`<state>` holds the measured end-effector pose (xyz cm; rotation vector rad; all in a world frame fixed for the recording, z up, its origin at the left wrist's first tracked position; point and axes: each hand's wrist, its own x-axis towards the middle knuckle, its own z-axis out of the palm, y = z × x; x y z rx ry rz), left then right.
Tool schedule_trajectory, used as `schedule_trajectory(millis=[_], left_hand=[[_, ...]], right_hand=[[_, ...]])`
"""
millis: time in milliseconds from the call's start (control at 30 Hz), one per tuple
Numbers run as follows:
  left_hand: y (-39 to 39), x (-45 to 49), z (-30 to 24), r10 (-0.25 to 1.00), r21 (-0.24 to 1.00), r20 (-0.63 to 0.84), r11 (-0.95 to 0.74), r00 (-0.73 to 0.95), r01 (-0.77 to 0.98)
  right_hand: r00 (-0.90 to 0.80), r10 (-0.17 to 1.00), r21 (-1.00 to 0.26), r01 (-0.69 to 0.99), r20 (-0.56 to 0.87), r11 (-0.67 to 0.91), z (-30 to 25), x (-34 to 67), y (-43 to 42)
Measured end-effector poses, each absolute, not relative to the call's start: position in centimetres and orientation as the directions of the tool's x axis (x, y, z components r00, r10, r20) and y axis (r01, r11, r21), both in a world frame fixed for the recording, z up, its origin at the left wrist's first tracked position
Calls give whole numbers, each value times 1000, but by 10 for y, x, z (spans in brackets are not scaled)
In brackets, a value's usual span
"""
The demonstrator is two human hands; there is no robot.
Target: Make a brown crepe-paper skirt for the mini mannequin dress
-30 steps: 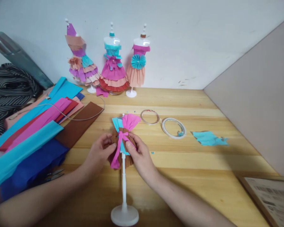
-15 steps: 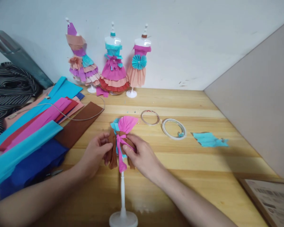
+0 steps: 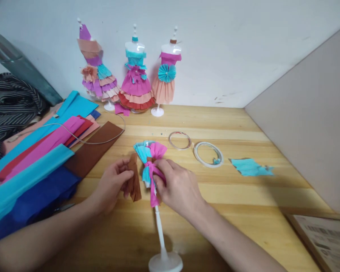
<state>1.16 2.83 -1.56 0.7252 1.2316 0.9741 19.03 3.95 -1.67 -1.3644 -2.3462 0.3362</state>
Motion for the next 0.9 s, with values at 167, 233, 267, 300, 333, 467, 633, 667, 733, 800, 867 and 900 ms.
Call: schedule_trajectory(millis=[167,233,267,300,333,467,633,667,733,800,867,900], left_hand=[[30,11,-19,902,870,-424,430,77,-243],[30,12,-20,896,863,-436,442,82,-245],[30,13,-20,894,860,-441,447,81,-247],[30,13,-20,892,857,-446,451,81,-249],[30,14,-19,891,856,-447,452,81,-252],[31,19,-17,895,858,-442,443,66,-261],[34,26,-14,891,865,-454,443,10,-236],[35,28,-14,888,867,-459,446,-8,-224],[37,30,-13,885,870,-465,450,-35,-201],[38,33,-12,881,872,-470,455,-51,-183],[38,35,-10,873,866,-485,470,-58,-169],[38,36,-10,870,864,-489,475,-61,-167]], right_hand=[[-783,577,-367,479,233,798,-5,194,41],[-788,558,-402,437,260,804,-2,193,43],[-757,584,-454,428,292,782,-3,193,43],[-706,631,-524,422,322,739,-3,193,44],[-631,697,-609,418,339,674,-5,192,44],[-251,944,-926,255,214,278,-14,189,48],[-108,990,-985,-135,-89,-104,-24,187,51],[-108,987,-975,-177,-116,-134,-25,186,51],[-98,986,-965,-216,-131,-150,-25,185,50],[-88,989,-965,-221,-123,-139,-25,184,49],[-83,992,-974,-196,-96,-111,-24,183,47],[-87,993,-980,-177,-76,-91,-24,183,47]])
